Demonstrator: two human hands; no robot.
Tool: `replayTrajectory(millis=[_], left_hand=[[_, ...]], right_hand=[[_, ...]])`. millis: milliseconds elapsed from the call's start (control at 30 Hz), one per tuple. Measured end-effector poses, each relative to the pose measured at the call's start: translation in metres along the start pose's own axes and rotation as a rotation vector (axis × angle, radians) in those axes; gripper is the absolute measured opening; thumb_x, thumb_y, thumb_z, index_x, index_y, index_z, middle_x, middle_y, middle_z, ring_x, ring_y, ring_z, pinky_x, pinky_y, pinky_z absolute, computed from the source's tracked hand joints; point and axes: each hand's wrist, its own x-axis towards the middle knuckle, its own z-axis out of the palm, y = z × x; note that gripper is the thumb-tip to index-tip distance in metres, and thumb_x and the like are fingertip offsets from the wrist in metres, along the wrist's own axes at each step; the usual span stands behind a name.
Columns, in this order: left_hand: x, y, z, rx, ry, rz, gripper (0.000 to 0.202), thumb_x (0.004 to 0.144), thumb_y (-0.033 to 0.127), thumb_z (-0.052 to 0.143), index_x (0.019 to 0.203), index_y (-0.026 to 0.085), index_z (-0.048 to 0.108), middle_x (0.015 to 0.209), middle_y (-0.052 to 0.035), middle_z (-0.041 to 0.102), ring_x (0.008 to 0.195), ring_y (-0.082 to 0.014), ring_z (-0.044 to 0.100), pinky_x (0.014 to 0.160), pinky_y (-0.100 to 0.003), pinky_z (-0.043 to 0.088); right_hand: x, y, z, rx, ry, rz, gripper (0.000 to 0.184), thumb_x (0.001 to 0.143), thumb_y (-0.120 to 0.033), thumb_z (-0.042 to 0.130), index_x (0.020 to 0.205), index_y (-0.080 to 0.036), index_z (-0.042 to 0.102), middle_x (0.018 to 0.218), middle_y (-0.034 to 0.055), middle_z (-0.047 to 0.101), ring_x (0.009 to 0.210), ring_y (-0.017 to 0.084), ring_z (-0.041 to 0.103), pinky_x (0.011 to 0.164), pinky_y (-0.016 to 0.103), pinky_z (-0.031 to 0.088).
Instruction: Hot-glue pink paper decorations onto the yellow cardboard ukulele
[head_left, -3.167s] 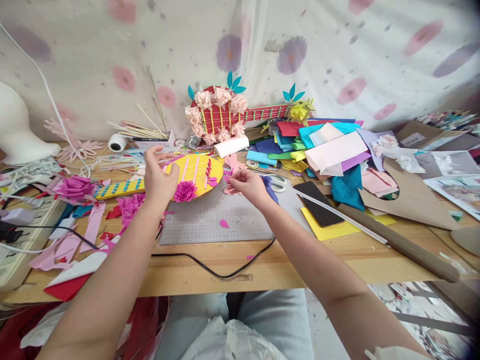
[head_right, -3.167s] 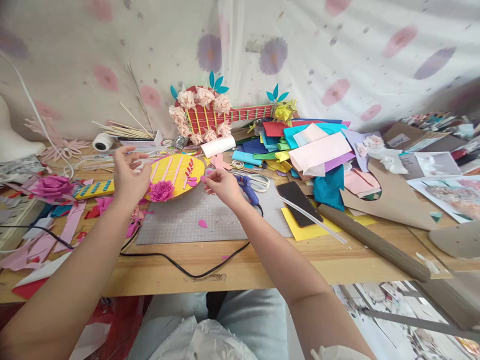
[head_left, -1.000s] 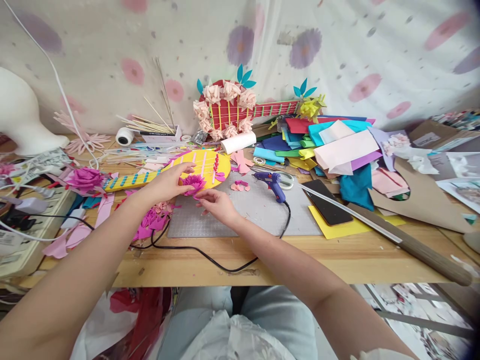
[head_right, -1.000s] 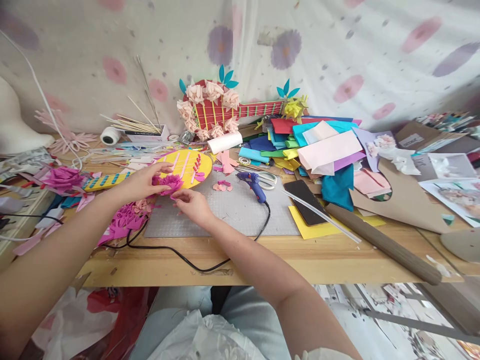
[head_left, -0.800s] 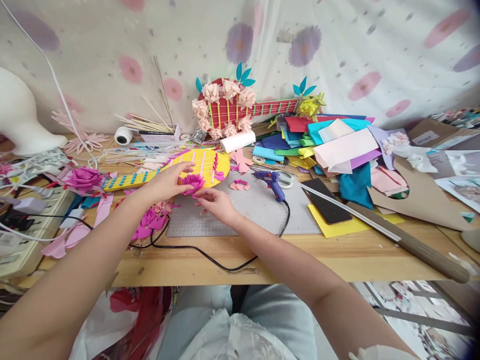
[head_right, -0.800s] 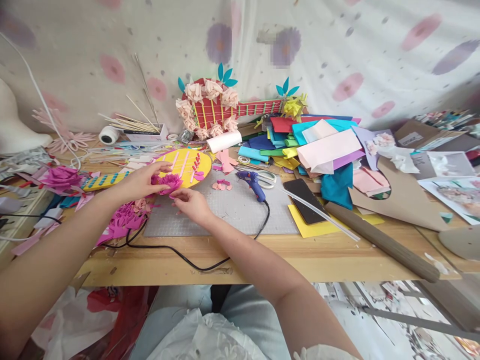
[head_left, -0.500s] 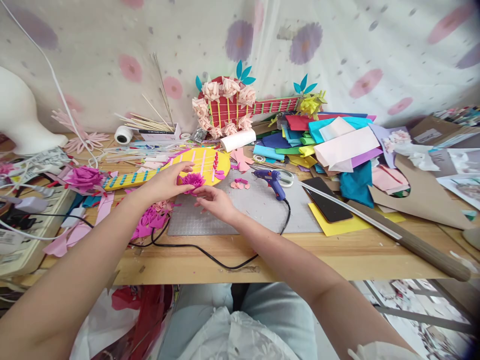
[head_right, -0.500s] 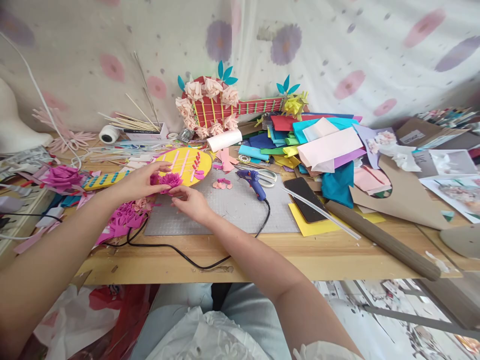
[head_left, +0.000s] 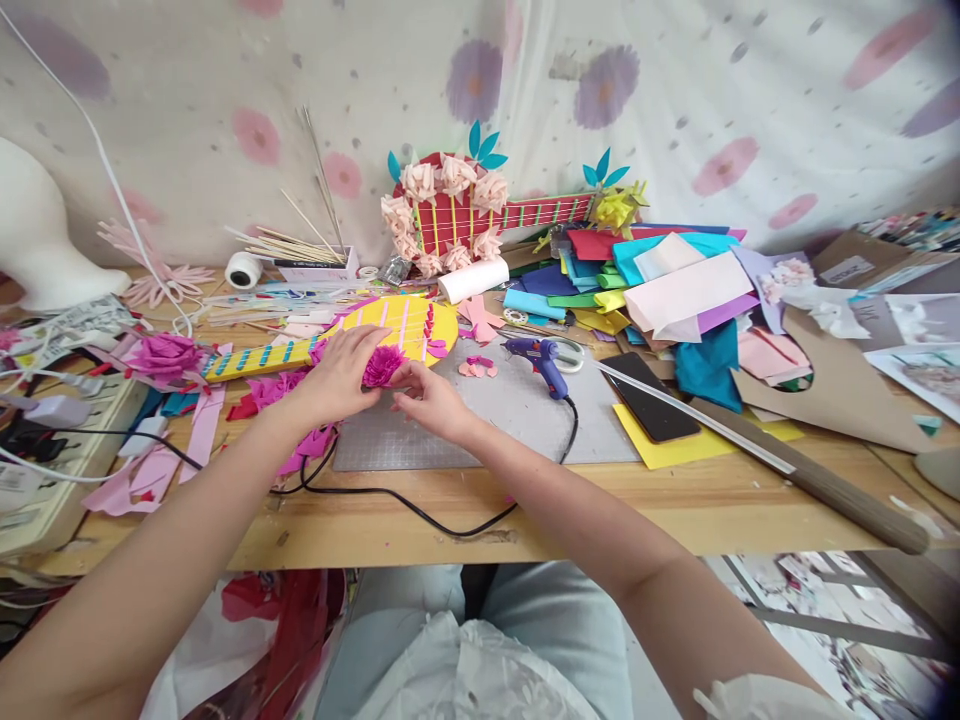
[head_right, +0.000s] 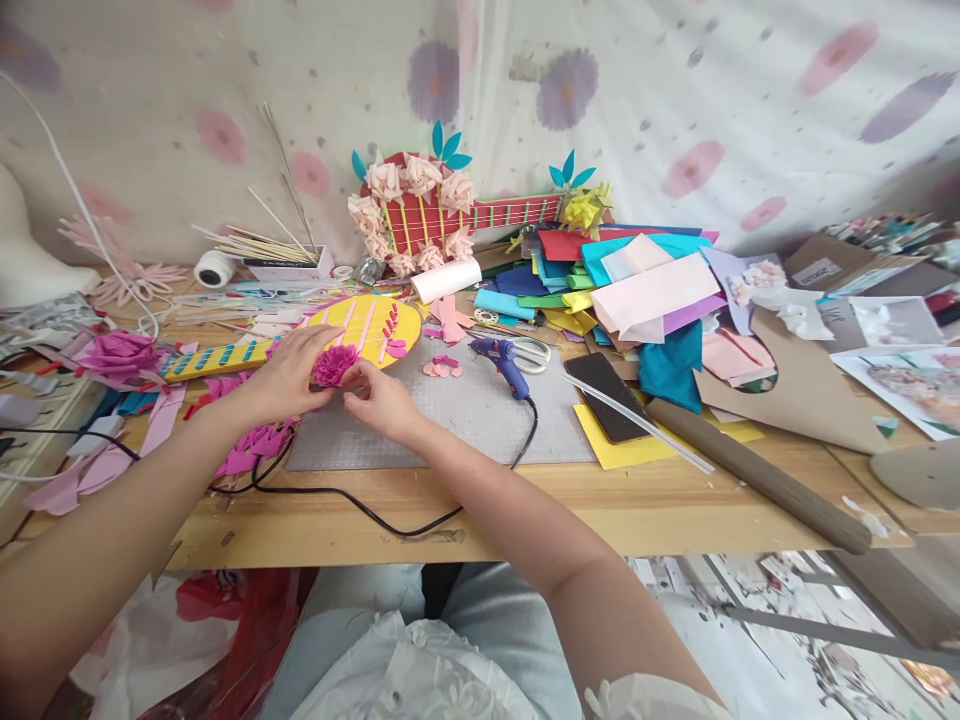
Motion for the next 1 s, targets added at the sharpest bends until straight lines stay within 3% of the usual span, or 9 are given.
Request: replayTrajectory(millis=[200,633,833,933,1000], left_hand=[[0.001,0.000,0.000,-0.013,-0.006,0.019,0.073,0.067,0.018,0.055,0.135,0.021,0.030,0.138,-0.0122,0.040,0.132,-0.0291,0.033,0.110,-0.049,0.026],[-0.001,-0.001,0.003,-0.004,0.002,0.049,0.066,0.072,0.016,0.050,0.135,0.019,0.031,0.135,-0.0132,0.043,0.131,-0.0272,0.036,0.108,-0.049,0.029],[-0.004,0.000,-0.003,0.009,0.042,0.085,0.065,0.068,0.013,0.049,0.131,0.015,0.037,0.132,-0.0140,0.046,0.127,-0.0275,0.039,0.107,-0.047,0.032],[-0.005,0.006,-0.013,0.007,0.115,0.098,0.064,0.064,0.010,0.050,0.127,0.019,0.042,0.129,-0.0109,0.049,0.124,-0.0269,0.043,0.106,-0.046,0.033],[-0.004,0.013,-0.018,-0.011,0.253,0.078,0.058,0.063,0.009,0.050,0.120,0.021,0.048,0.124,-0.0088,0.052,0.120,-0.0255,0.047,0.105,-0.044,0.036]], right_hand=[[-0.005,-0.012,-0.008,-0.259,0.025,-0.082,0.020,0.075,-0.014,0.051,0.093,-0.023,0.049,0.098,-0.0014,0.065,0.074,0.011,0.062,0.075,0.027,0.046],[-0.003,-0.011,-0.013,-0.329,0.065,-0.111,0.019,0.077,-0.015,0.051,0.096,-0.022,0.049,0.099,-0.0007,0.067,0.074,0.011,0.062,0.074,0.026,0.045],[-0.005,-0.009,-0.017,-0.305,0.088,-0.159,0.017,0.077,-0.015,0.050,0.094,-0.021,0.051,0.095,-0.0003,0.066,0.072,0.011,0.061,0.071,0.026,0.045],[-0.010,-0.005,-0.032,-0.279,0.105,-0.176,0.012,0.078,-0.017,0.050,0.089,-0.020,0.052,0.090,-0.0002,0.065,0.070,0.011,0.061,0.068,0.025,0.044],[-0.016,0.001,-0.046,-0.290,0.129,-0.186,0.009,0.078,-0.018,0.051,0.086,-0.019,0.054,0.086,0.0004,0.063,0.068,0.010,0.058,0.064,0.024,0.042]])
